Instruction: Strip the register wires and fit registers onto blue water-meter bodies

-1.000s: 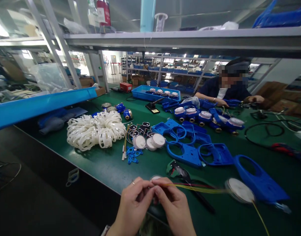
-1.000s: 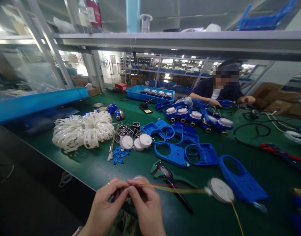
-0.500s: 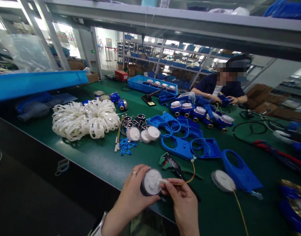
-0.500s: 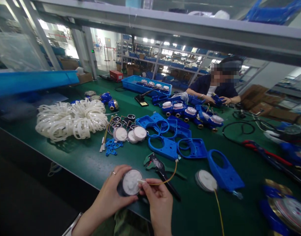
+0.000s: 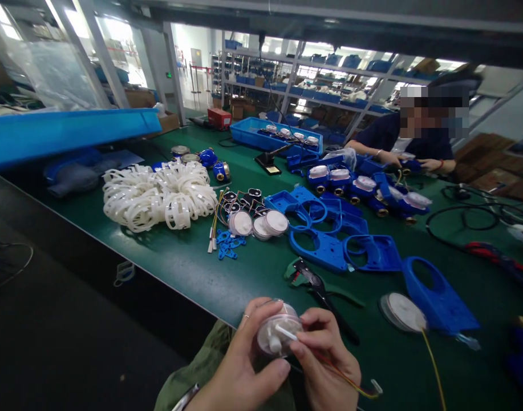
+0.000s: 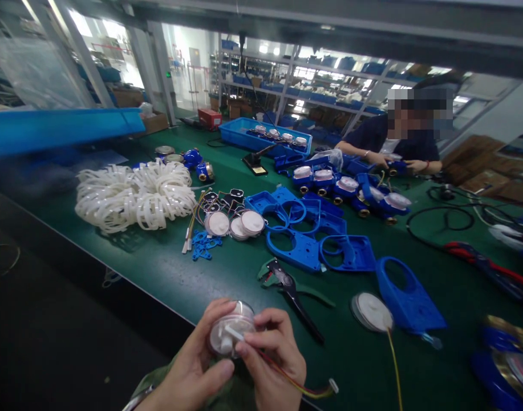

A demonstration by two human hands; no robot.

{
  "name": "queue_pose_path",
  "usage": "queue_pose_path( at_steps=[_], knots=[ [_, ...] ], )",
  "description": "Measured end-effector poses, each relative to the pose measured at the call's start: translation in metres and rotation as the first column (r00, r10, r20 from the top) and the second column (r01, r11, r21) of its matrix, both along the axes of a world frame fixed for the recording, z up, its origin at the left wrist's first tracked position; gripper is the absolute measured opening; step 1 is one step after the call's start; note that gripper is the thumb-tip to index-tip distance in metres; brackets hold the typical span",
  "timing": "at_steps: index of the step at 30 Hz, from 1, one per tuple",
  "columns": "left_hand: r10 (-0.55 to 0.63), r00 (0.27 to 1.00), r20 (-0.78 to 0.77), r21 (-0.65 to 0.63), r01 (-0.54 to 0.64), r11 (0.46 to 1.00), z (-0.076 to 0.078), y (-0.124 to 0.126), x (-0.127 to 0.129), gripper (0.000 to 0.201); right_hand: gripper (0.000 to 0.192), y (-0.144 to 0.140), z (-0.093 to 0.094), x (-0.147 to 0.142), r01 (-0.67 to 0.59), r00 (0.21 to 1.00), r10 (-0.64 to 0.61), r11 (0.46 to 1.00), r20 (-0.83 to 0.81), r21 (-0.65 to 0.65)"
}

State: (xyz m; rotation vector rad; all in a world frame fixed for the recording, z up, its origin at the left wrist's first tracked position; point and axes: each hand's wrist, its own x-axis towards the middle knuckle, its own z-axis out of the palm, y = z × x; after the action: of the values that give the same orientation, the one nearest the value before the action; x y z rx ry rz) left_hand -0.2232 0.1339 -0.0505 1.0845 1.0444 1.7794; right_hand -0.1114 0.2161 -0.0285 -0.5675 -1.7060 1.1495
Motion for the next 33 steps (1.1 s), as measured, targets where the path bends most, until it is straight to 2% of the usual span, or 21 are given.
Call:
queue_pose_path(
  at_steps=[4, 8, 11, 14, 16, 20, 22, 27, 30, 33],
  knots=[
    [0.048, 0.999, -0.015, 0.016, -0.048, 0.999, 0.000, 0.000, -0.002, 0.040, 0.011, -0.001, -0.002, 0.006, -0.030, 0.998, 0.030, 0.999, 0.047, -0.012],
    [0.132, 0.989, -0.071, 0.060, -0.128, 0.990, 0.000, 0.004, 0.000, 0.032, 0.013, -0.003, 0.002, 0.004, -0.043, 0.996, 0.040, 0.999, 0.076, 0.033],
    [0.229, 0.966, -0.121, 0.104, -0.217, 0.971, -0.001, 0.006, 0.002, 0.025, 0.009, -0.007, 0.005, -0.003, 0.017, 0.998, -0.020, 0.999, 0.063, 0.039],
    [0.274, 0.944, -0.182, 0.139, -0.251, 0.958, -0.003, 0.005, 0.002, 0.023, 0.016, -0.011, 0.003, -0.007, 0.103, 0.995, -0.103, 0.994, -0.008, -0.033],
    [0.277, 0.934, -0.227, 0.169, -0.243, 0.955, -0.003, 0.004, 0.000, 0.024, 0.024, -0.012, 0.000, -0.006, 0.057, 0.998, -0.057, 0.998, 0.014, -0.029],
    [0.304, 0.904, -0.302, 0.208, -0.248, 0.946, -0.001, 0.002, -0.003, 0.026, 0.025, -0.010, -0.001, -0.001, -0.152, 0.974, 0.139, 0.986, 0.178, 0.062],
    [0.319, 0.895, -0.310, 0.212, -0.262, 0.941, 0.000, 0.002, -0.002, 0.026, 0.023, -0.009, 0.001, 0.000, -0.160, 0.974, 0.147, 0.985, 0.171, 0.064],
    [0.330, 0.889, -0.318, 0.217, -0.271, 0.938, -0.001, 0.003, 0.003, 0.025, 0.017, -0.011, 0.004, -0.004, -0.118, 0.984, 0.111, 0.992, 0.136, 0.045],
    [0.323, 0.892, -0.316, 0.174, -0.280, 0.944, -0.003, 0.006, 0.003, 0.025, 0.017, -0.006, 0.002, -0.002, -0.089, 0.986, 0.083, 0.995, 0.147, 0.038],
    [0.166, 0.952, -0.258, 0.024, -0.166, 0.986, -0.001, 0.011, -0.006, 0.017, 0.023, 0.014, 0.006, 0.014, -0.180, 0.936, 0.154, 0.982, 0.315, 0.054]
  ],
)
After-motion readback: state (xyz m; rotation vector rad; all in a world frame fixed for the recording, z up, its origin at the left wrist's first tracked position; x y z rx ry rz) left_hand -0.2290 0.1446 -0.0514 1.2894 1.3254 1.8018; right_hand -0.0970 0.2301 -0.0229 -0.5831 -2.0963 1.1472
